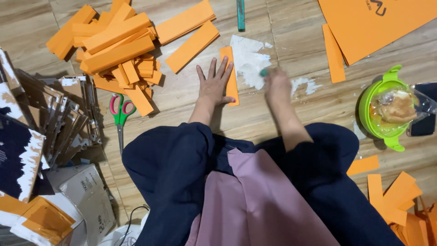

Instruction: Applying glue to orange paper strips and folding them as part of a manual assembly process.

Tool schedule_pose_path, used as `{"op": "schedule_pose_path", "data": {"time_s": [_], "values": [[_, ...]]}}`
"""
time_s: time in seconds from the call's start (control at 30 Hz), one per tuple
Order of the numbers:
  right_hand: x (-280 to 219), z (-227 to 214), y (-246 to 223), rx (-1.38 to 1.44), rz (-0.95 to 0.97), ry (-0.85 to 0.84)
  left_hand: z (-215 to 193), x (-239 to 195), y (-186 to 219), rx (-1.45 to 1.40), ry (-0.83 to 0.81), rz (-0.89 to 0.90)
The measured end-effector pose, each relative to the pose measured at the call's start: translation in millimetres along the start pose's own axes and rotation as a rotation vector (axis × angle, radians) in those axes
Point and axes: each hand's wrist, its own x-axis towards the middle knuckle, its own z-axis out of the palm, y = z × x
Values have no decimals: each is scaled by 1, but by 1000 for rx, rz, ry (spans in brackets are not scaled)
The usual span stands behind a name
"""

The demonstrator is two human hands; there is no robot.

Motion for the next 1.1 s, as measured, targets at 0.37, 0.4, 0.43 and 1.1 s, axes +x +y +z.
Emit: {"op": "schedule_pose_path", "data": {"time_s": [0.37, 0.4, 0.43, 1.1], "values": [[-5, 38, -36, -402, -747, 223, -1, 6, 2, -44, -39, -4], [2, 42, -37, -431, -765, 277, -1, 5, 0, -41, -42, 5], [11, 42, -39, -428, -768, 278, -3, 5, 0, -40, -41, 1], [86, 33, -42, -137, -529, -54, -13, -1, 3, 84, -54, -1]]}}
